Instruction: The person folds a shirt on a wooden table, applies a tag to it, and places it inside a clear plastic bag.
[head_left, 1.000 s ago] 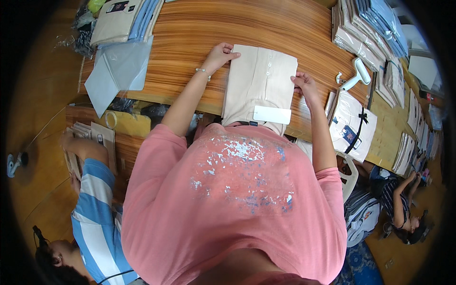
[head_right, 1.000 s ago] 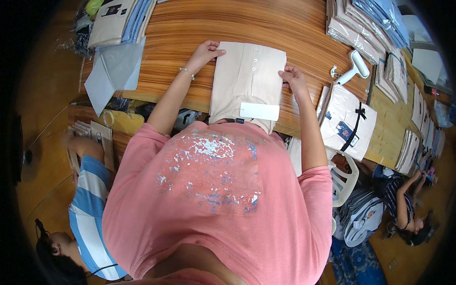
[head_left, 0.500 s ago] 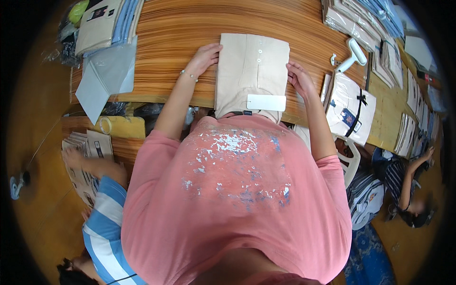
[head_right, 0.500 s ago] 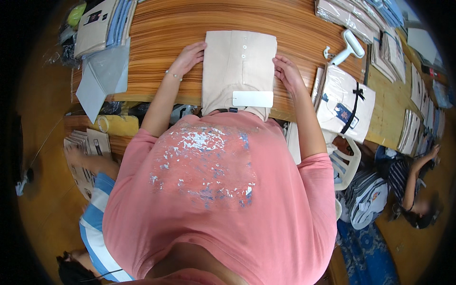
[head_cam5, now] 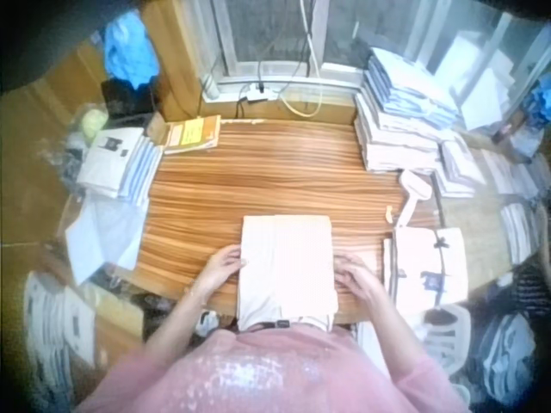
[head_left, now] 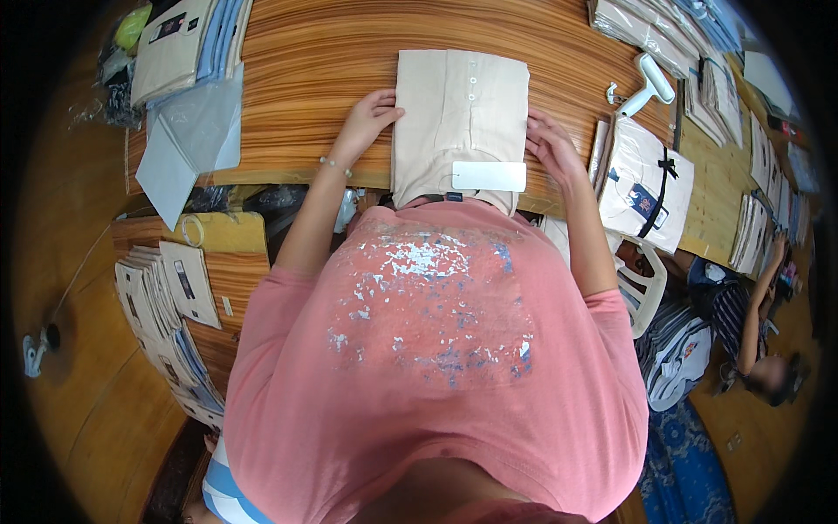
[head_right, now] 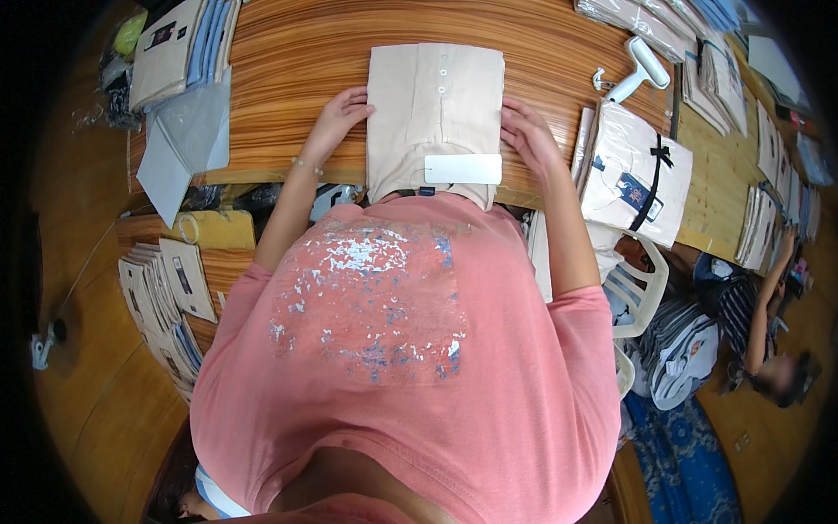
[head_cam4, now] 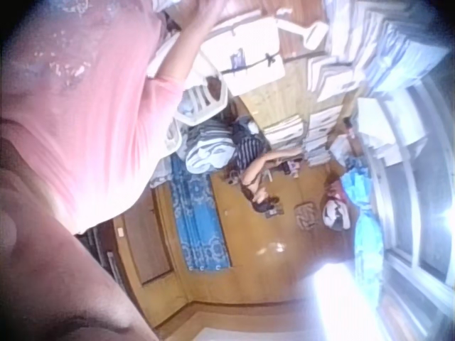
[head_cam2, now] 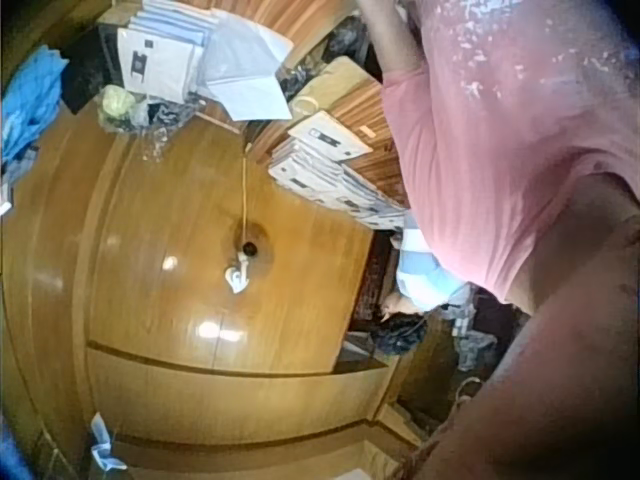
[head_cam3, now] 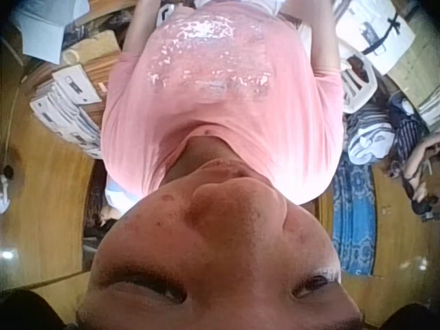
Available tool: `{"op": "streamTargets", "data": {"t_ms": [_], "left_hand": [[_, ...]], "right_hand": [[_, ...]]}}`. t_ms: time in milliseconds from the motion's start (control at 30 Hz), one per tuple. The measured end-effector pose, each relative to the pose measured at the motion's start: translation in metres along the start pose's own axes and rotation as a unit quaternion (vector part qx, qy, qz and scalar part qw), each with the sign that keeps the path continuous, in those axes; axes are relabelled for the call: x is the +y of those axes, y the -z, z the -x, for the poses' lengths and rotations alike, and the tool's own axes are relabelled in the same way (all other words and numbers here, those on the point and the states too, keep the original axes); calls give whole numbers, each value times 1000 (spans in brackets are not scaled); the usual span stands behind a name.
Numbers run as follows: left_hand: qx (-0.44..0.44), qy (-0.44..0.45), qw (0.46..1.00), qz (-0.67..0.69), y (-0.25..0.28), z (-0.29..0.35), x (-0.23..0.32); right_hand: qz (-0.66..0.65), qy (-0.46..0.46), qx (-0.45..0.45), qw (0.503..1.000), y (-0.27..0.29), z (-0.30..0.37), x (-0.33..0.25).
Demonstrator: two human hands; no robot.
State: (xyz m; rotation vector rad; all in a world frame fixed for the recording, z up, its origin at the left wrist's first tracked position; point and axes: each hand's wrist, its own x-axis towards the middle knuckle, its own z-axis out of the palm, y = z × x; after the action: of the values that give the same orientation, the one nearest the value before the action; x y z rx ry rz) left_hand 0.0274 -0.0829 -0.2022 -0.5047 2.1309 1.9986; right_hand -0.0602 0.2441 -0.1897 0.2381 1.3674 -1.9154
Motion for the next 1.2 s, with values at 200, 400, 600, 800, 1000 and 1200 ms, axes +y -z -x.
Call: {"op": "streamTargets", "data": {"t_ms": [200,400,600,800,1000,1200], "left_hand": [[-124,162,975,-92,12,65,-10],[-181,163,967,72,-3,99,-51],[-86,135,987,-25,-15,113,-42],[-16,-239,896,-373,-36,104,2],[-99,-360,843,-386,-52,95,-8],[-120,-231,935,-240,-88,70,27]], "right_hand": [[135,-67,60,987,17,47,17],[176,-84,46,980,-18,68,42],[236,-4,94,967,-19,68,51],[255,23,107,961,6,73,42],[159,11,67,985,-31,91,-23],[167,-18,-25,985,-21,76,-30]]}}
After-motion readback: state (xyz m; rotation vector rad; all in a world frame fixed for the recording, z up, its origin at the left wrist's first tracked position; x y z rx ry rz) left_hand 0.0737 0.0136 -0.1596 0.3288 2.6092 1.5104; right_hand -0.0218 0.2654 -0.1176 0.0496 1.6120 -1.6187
